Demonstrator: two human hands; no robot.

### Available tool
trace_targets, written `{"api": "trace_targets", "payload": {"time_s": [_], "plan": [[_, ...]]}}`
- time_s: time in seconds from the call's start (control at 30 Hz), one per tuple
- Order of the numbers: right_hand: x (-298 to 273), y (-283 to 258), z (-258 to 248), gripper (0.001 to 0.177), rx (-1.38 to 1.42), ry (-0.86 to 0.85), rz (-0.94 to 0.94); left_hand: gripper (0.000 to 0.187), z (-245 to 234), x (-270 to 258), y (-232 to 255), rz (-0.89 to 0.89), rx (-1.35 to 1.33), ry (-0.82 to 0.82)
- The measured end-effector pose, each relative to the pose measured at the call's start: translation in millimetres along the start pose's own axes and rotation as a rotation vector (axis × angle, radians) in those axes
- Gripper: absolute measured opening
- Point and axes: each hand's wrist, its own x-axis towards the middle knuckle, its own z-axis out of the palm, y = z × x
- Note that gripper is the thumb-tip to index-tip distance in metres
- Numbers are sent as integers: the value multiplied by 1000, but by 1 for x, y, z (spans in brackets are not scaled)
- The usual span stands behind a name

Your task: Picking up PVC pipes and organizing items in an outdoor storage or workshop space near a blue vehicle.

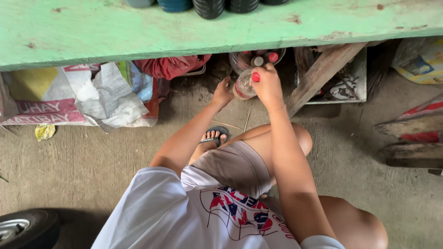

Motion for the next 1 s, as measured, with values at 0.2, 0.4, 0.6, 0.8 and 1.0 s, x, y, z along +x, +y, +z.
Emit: {"api": "trace_targets", "payload": {"time_s": [0.2, 0.4, 0.6, 0.8, 1.0], "plan": [[24, 5, -44, 32, 74, 232, -73, 82, -40, 14, 11, 35, -45, 37], [26, 3, -52, 28, 225, 234, 93, 79, -68, 30, 22, -8, -341, -1], [24, 1, -38, 32, 175, 315, 23, 66, -68, 36, -3, 44, -171, 40], [16, -32, -8, 36, 138, 299, -29, 24, -44, -11, 17, -720, -528, -171], [23, -71, 11, 38, 147, 287, -62, 25, -36, 8, 16, -482, -1113, 10]]}}
